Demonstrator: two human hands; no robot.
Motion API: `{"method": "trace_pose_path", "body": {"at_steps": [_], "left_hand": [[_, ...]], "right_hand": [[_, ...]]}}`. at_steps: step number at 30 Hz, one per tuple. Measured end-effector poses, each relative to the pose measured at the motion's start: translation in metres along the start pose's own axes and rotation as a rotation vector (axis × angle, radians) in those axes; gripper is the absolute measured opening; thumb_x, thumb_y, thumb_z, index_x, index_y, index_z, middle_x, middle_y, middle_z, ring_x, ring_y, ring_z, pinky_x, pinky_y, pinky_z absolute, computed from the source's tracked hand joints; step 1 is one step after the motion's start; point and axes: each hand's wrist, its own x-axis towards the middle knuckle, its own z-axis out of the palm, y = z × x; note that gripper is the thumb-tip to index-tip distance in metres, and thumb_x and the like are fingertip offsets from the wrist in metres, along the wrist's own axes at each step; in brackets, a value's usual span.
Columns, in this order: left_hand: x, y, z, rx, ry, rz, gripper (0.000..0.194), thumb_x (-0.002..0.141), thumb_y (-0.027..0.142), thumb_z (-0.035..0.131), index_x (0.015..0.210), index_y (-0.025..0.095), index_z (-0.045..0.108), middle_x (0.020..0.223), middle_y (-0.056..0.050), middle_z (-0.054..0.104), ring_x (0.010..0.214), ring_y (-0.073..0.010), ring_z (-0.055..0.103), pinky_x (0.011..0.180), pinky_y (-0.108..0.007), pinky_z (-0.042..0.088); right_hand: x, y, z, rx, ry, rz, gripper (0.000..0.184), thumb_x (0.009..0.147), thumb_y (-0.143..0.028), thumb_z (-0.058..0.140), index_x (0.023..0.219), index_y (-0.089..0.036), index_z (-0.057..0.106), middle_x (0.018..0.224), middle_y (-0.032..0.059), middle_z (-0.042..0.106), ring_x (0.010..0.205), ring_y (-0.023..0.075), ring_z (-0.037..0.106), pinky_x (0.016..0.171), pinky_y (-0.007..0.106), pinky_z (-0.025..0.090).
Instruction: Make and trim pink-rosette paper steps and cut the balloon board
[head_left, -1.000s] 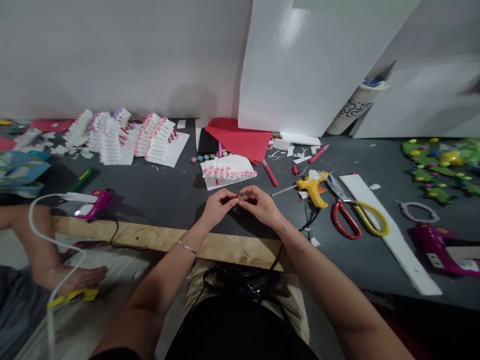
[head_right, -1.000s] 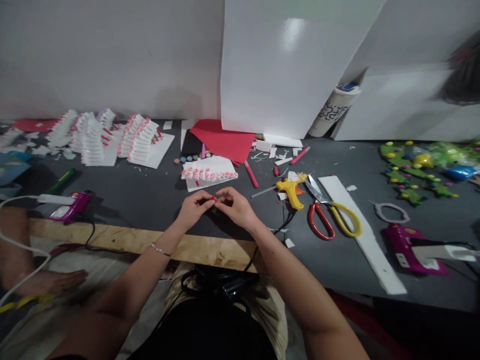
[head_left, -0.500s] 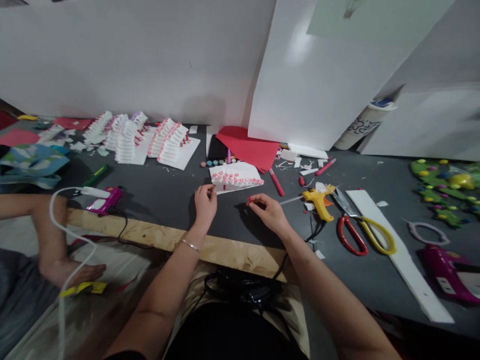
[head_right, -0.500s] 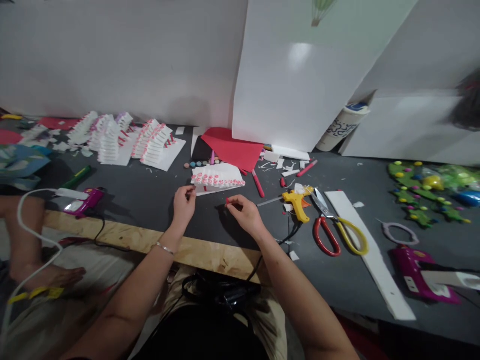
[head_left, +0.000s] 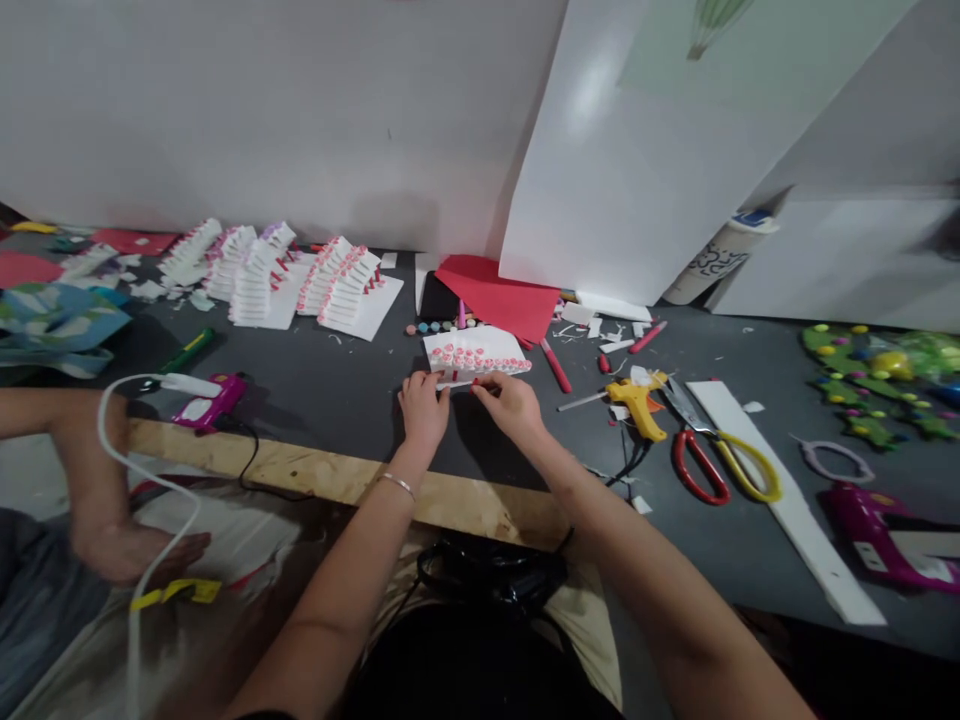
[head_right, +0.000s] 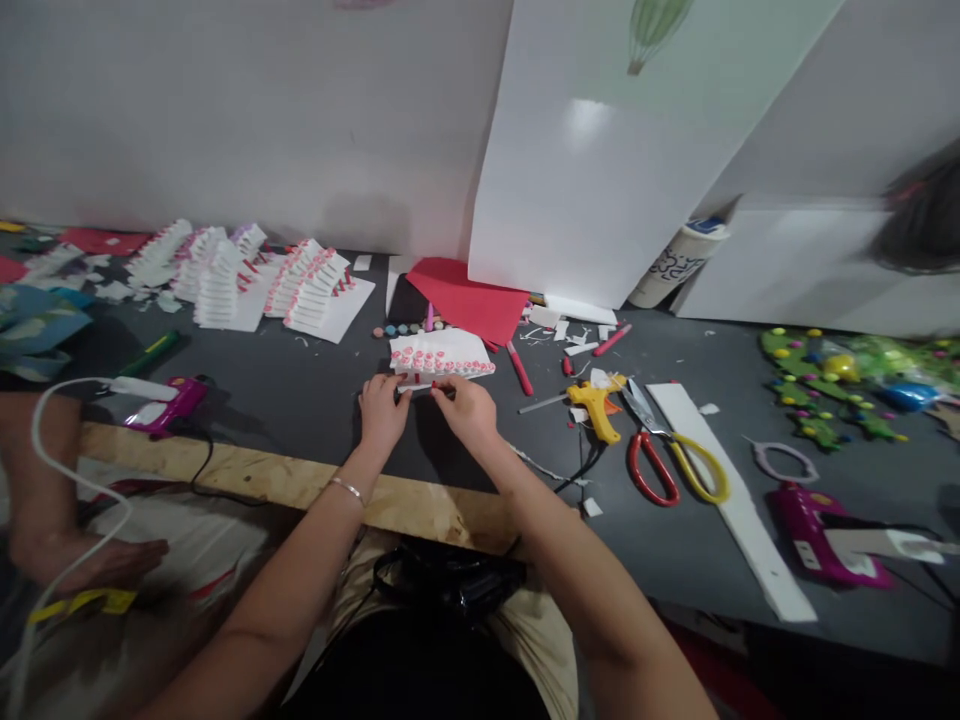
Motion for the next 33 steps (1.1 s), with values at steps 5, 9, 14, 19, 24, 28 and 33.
{"method": "trace_pose_path", "body": {"at_steps": [5, 9, 14, 19, 24, 28, 33], "left_hand": [[0.001, -0.002, 0.0, 0.004, -0.01, 0.053, 0.018, 0.088, 0.022, 0.06, 0.102, 0.022, 0.072, 0.106, -0.013, 0.065, 0.102, -0.0306, 0.057, 0.083, -0.042, 0.045], [0.001, -0.003, 0.001, -0.002, -0.002, 0.065, 0.019, 0.088, 0.021, 0.06, 0.101, 0.024, 0.074, 0.104, -0.012, 0.064, 0.101, -0.0299, 0.057, 0.082, -0.043, 0.045], [-0.001, 0.0, 0.002, 0.029, -0.01, 0.073, 0.021, 0.089, 0.021, 0.059, 0.103, 0.025, 0.074, 0.105, -0.012, 0.064, 0.102, -0.0307, 0.055, 0.08, -0.043, 0.044], [-0.001, 0.005, 0.0, 0.054, -0.036, 0.063, 0.022, 0.089, 0.022, 0.06, 0.105, 0.025, 0.074, 0.106, -0.012, 0.063, 0.103, -0.0312, 0.054, 0.08, -0.043, 0.043], [-0.002, 0.007, -0.001, 0.062, -0.031, 0.072, 0.021, 0.09, 0.023, 0.059, 0.104, 0.027, 0.074, 0.106, -0.011, 0.063, 0.102, -0.0307, 0.053, 0.079, -0.043, 0.043], [-0.002, 0.007, 0.0, 0.073, -0.032, 0.073, 0.021, 0.09, 0.024, 0.059, 0.104, 0.028, 0.074, 0.107, -0.011, 0.063, 0.102, -0.0309, 0.053, 0.078, -0.043, 0.042], [-0.002, 0.008, 0.001, 0.071, -0.037, 0.079, 0.022, 0.09, 0.023, 0.059, 0.105, 0.028, 0.074, 0.107, -0.012, 0.063, 0.103, -0.0321, 0.052, 0.079, -0.044, 0.042]], "right_hand": [[0.001, -0.006, 0.015, -0.193, 0.074, 0.049, 0.012, 0.087, -0.035, 0.061, 0.091, -0.03, 0.071, 0.085, -0.0001, 0.076, 0.081, 0.0213, 0.07, 0.067, 0.029, 0.049], [0.0, -0.004, 0.02, -0.23, 0.099, 0.059, 0.013, 0.088, -0.034, 0.059, 0.093, -0.031, 0.071, 0.088, -0.0003, 0.076, 0.082, 0.0209, 0.07, 0.067, 0.028, 0.048], [0.0, 0.002, 0.023, -0.225, 0.128, 0.03, 0.016, 0.09, -0.033, 0.057, 0.096, -0.029, 0.071, 0.094, 0.0013, 0.076, 0.087, 0.0209, 0.069, 0.069, 0.028, 0.048], [0.001, 0.004, 0.024, -0.248, 0.105, 0.028, 0.017, 0.092, -0.034, 0.055, 0.098, -0.028, 0.07, 0.097, 0.0016, 0.076, 0.089, 0.0218, 0.069, 0.069, 0.029, 0.047], [0.002, 0.003, 0.022, -0.248, 0.094, 0.045, 0.017, 0.092, -0.035, 0.056, 0.099, -0.028, 0.07, 0.097, 0.0032, 0.076, 0.089, 0.0225, 0.069, 0.07, 0.029, 0.047], [0.002, 0.003, 0.022, -0.26, 0.092, 0.045, 0.018, 0.093, -0.035, 0.055, 0.099, -0.028, 0.07, 0.097, 0.003, 0.076, 0.09, 0.0231, 0.068, 0.069, 0.03, 0.047], [0.002, 0.004, 0.023, -0.265, 0.093, 0.022, 0.018, 0.093, -0.034, 0.054, 0.099, -0.027, 0.069, 0.098, 0.0033, 0.075, 0.09, 0.0225, 0.069, 0.067, 0.029, 0.046]]}}
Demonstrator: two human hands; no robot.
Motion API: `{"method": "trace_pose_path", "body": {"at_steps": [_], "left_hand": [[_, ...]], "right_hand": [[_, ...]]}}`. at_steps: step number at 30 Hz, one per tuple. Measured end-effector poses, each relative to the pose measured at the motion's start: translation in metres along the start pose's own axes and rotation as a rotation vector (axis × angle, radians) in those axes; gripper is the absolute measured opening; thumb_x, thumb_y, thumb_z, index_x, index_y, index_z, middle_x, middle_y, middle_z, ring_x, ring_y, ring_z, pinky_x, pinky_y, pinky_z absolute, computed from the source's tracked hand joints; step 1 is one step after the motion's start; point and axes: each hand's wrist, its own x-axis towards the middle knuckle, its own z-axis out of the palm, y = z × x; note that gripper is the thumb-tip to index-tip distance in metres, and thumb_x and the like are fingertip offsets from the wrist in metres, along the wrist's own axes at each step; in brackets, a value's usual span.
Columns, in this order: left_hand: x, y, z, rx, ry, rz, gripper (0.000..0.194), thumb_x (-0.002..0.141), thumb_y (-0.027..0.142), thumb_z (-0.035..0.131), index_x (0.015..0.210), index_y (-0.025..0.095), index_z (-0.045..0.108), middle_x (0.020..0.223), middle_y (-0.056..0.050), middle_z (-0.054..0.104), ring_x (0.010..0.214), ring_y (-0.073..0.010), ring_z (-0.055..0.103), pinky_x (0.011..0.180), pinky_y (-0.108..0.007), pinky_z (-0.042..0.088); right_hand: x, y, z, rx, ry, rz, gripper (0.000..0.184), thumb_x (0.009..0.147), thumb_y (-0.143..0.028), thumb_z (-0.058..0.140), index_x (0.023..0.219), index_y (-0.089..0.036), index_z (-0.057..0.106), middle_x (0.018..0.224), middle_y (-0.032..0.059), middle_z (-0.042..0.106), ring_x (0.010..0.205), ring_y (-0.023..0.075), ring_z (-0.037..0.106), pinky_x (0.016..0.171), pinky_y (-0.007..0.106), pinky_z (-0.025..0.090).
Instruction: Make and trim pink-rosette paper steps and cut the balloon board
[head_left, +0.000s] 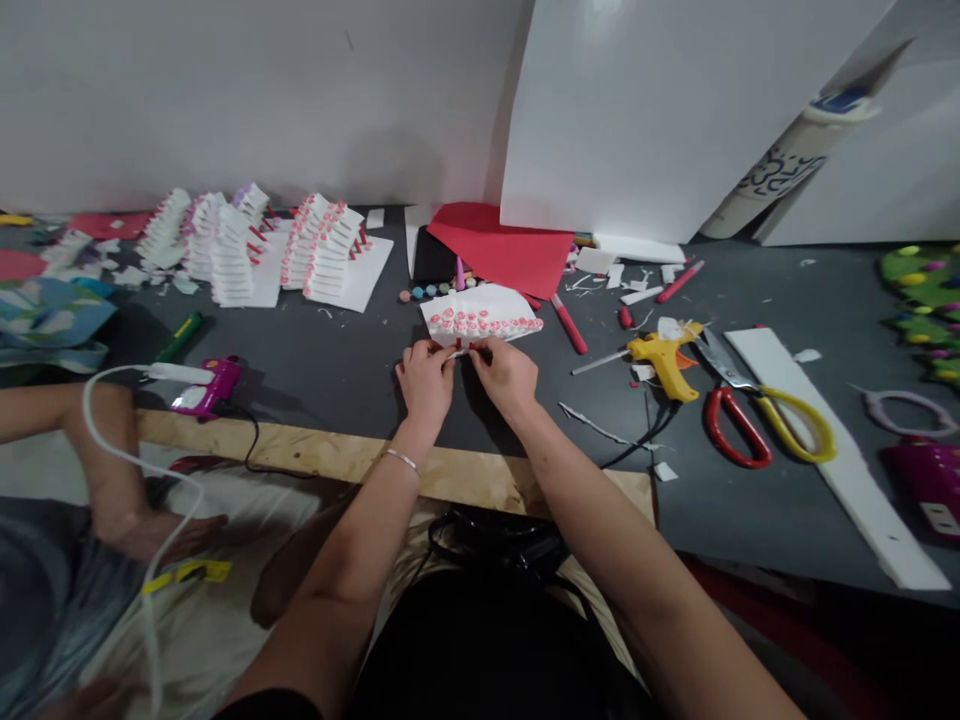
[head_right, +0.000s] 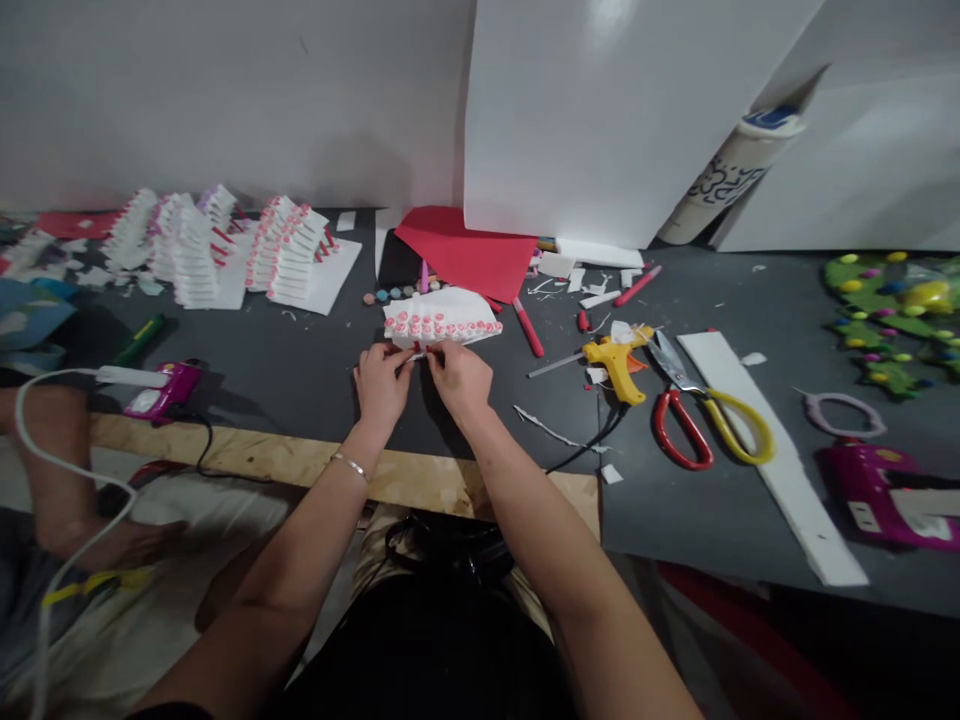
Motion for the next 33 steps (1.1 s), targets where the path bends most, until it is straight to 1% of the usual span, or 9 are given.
{"method": "trace_pose_path", "body": {"at_steps": [13, 22, 33], "left_hand": [[0.0003, 0.0018, -0.0001, 0.011, -0.006, -0.003, 0.024, 0.09, 0.023, 0.059, 0.107, 0.029, 0.074, 0.107, -0.012, 0.063, 0.103, -0.0319, 0.052, 0.079, -0.044, 0.042], [0.0002, 0.0064, -0.0052, 0.082, -0.068, -0.051, 0.028, 0.092, 0.026, 0.056, 0.115, 0.031, 0.071, 0.113, -0.009, 0.063, 0.11, -0.0284, 0.052, 0.086, -0.042, 0.042], [0.0006, 0.007, -0.0061, 0.08, -0.061, -0.035, 0.027, 0.09, 0.024, 0.059, 0.113, 0.028, 0.072, 0.115, -0.011, 0.063, 0.109, -0.0304, 0.053, 0.083, -0.043, 0.043]], "right_hand": [[-0.0001, -0.001, -0.0017, -0.015, -0.013, 0.016, 0.02, 0.094, -0.036, 0.053, 0.101, -0.026, 0.069, 0.1, 0.004, 0.075, 0.092, 0.0227, 0.069, 0.069, 0.029, 0.046], [0.0013, -0.0037, -0.0045, -0.058, -0.021, 0.042, 0.021, 0.095, -0.034, 0.052, 0.103, -0.026, 0.07, 0.102, 0.003, 0.075, 0.093, 0.0196, 0.068, 0.072, 0.027, 0.047], [0.0026, -0.0025, -0.0036, -0.054, 0.018, 0.019, 0.02, 0.095, -0.033, 0.052, 0.101, -0.025, 0.07, 0.1, 0.0035, 0.075, 0.09, 0.0199, 0.069, 0.068, 0.027, 0.046]]}}
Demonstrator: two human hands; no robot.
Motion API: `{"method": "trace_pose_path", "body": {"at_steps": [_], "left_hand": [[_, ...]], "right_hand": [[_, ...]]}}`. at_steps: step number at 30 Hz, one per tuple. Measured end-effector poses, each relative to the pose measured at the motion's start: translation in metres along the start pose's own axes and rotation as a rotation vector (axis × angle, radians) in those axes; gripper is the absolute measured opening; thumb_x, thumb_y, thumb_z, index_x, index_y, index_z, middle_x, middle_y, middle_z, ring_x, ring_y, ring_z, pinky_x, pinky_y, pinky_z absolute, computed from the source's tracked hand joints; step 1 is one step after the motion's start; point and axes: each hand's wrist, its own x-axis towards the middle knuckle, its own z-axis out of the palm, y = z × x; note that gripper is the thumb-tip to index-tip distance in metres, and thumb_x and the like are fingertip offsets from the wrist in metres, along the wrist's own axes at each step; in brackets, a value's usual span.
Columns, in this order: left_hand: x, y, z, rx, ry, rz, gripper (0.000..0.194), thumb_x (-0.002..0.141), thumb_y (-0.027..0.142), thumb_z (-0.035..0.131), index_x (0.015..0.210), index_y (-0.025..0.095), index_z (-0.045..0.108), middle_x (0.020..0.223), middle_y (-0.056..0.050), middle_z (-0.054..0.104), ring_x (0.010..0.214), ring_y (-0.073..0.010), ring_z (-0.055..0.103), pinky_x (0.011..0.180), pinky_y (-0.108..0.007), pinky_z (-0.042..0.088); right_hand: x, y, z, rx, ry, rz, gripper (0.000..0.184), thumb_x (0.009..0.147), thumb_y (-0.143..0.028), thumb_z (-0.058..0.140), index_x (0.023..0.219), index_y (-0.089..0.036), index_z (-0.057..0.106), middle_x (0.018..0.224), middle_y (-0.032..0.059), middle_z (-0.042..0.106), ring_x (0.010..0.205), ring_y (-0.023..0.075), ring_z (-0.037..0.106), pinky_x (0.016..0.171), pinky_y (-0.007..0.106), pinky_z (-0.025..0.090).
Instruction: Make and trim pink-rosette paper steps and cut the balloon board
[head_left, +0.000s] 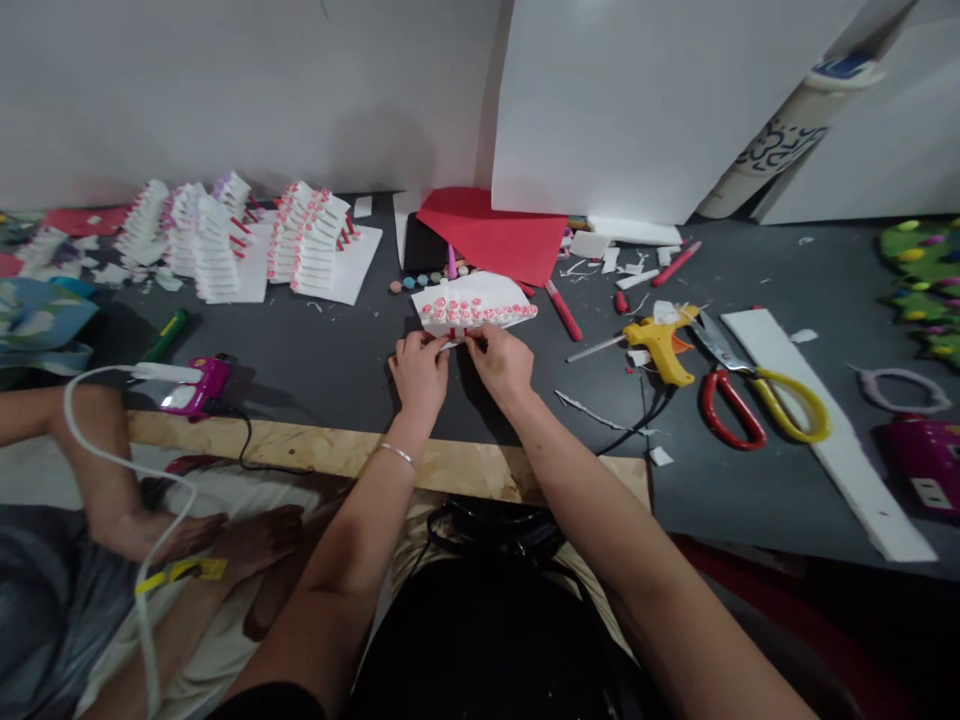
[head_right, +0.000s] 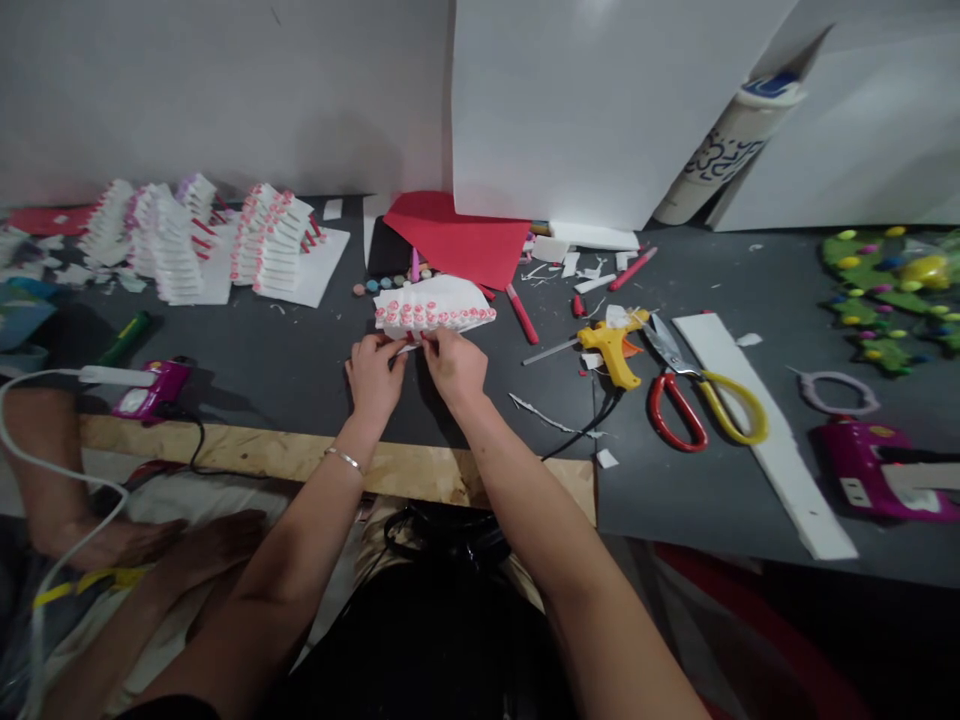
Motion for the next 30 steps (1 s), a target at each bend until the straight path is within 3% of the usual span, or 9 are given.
{"method": "trace_pose_path", "body": {"at_steps": [30], "left_hand": [[0.0002, 0.0038, -0.0037, 0.034, -0.054, -0.031, 0.028, 0.093, 0.027, 0.055, 0.115, 0.031, 0.071, 0.116, -0.01, 0.061, 0.111, -0.0288, 0.051, 0.087, -0.042, 0.042]], "right_hand": [[-0.0009, 0.0019, -0.0007, 0.016, -0.003, -0.009, 0.018, 0.094, -0.032, 0.054, 0.101, -0.025, 0.068, 0.101, 0.0028, 0.075, 0.089, 0.0199, 0.069, 0.068, 0.027, 0.045]]}}
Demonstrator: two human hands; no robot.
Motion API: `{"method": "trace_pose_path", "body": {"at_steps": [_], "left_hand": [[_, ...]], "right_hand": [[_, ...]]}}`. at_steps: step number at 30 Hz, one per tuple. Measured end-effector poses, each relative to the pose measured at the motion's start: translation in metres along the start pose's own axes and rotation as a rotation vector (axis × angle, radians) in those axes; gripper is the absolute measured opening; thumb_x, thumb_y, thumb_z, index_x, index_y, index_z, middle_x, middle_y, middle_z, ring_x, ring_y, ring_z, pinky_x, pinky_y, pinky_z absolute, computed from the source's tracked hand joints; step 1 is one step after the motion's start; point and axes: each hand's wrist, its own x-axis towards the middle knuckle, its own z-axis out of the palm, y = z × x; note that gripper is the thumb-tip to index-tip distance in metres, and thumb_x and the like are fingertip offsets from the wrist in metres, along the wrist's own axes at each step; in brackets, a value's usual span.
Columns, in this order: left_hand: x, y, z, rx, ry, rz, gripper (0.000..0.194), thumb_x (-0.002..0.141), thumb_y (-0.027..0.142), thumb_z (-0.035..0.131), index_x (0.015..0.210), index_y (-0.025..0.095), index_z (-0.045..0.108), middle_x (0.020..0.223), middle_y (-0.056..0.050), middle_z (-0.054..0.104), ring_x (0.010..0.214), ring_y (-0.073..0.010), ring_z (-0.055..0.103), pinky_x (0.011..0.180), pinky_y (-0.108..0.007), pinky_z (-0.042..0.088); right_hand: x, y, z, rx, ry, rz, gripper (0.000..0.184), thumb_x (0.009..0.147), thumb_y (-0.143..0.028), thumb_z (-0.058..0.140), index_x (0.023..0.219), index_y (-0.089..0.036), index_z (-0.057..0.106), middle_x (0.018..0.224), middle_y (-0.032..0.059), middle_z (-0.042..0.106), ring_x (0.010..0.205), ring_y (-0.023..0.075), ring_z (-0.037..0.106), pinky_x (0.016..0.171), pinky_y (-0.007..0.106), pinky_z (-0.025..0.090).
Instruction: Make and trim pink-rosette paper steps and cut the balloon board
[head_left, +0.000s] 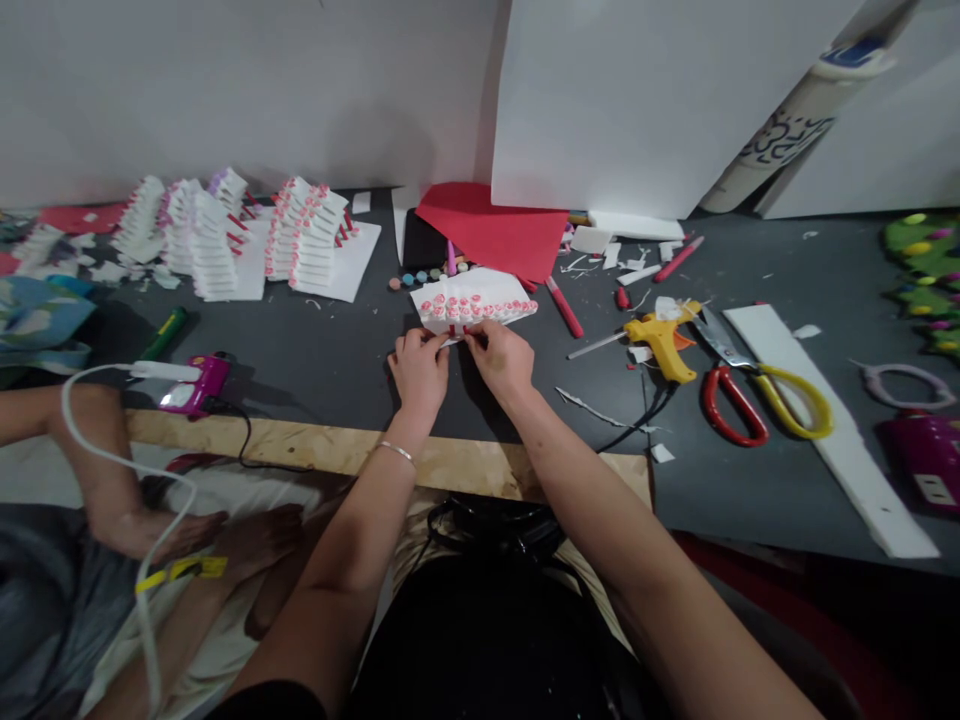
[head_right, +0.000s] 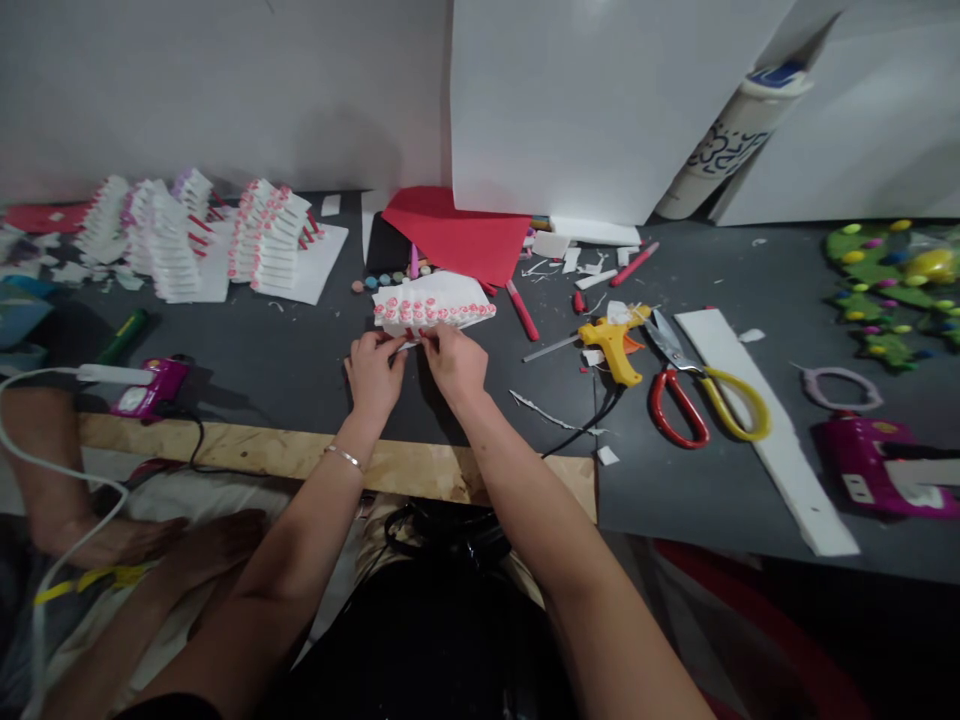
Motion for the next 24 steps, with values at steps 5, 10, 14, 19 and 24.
{"method": "trace_pose_path", "body": {"at_steps": [5, 10, 14, 19, 24], "left_hand": [[-0.0003, -0.0013, 0.0017, -0.023, 0.027, 0.014, 0.027, 0.092, 0.025, 0.057, 0.114, 0.029, 0.072, 0.115, -0.011, 0.062, 0.11, -0.0302, 0.052, 0.085, -0.044, 0.043], [-0.0002, -0.0022, 0.0031, -0.044, 0.044, 0.025, 0.026, 0.091, 0.023, 0.058, 0.112, 0.03, 0.072, 0.114, -0.011, 0.062, 0.11, -0.0311, 0.052, 0.084, -0.045, 0.043], [0.0001, -0.0021, 0.0033, -0.043, 0.043, 0.022, 0.027, 0.09, 0.022, 0.058, 0.112, 0.03, 0.072, 0.113, -0.011, 0.062, 0.11, -0.0312, 0.051, 0.084, -0.046, 0.043], [0.0001, -0.0015, 0.002, -0.041, 0.039, 0.021, 0.027, 0.09, 0.023, 0.058, 0.112, 0.029, 0.072, 0.113, -0.011, 0.062, 0.109, -0.0312, 0.052, 0.084, -0.045, 0.043], [-0.0003, -0.0018, 0.0019, -0.042, 0.051, 0.03, 0.027, 0.091, 0.024, 0.057, 0.113, 0.028, 0.072, 0.113, -0.012, 0.063, 0.109, -0.0313, 0.053, 0.083, -0.045, 0.043]], "right_hand": [[0.0008, 0.0001, -0.0001, 0.032, -0.002, 0.023, 0.019, 0.094, -0.033, 0.054, 0.101, -0.025, 0.07, 0.101, 0.003, 0.075, 0.092, 0.0201, 0.069, 0.071, 0.027, 0.047], [0.0012, -0.0005, -0.0004, 0.037, -0.002, 0.047, 0.02, 0.093, -0.034, 0.054, 0.1, -0.025, 0.071, 0.098, 0.0023, 0.076, 0.09, 0.0205, 0.069, 0.072, 0.028, 0.048], [0.0014, -0.001, -0.0013, 0.042, -0.008, 0.053, 0.019, 0.093, -0.034, 0.055, 0.099, -0.025, 0.071, 0.096, 0.0022, 0.076, 0.088, 0.0204, 0.069, 0.071, 0.027, 0.047], [0.002, -0.0026, -0.0036, 0.055, -0.012, 0.06, 0.018, 0.092, -0.032, 0.056, 0.098, -0.025, 0.072, 0.096, 0.0015, 0.076, 0.088, 0.02, 0.069, 0.069, 0.027, 0.046], [0.0025, -0.0029, -0.0031, 0.06, -0.019, 0.07, 0.018, 0.093, -0.033, 0.056, 0.098, -0.026, 0.072, 0.096, 0.0015, 0.076, 0.088, 0.0199, 0.069, 0.07, 0.027, 0.047]]}}
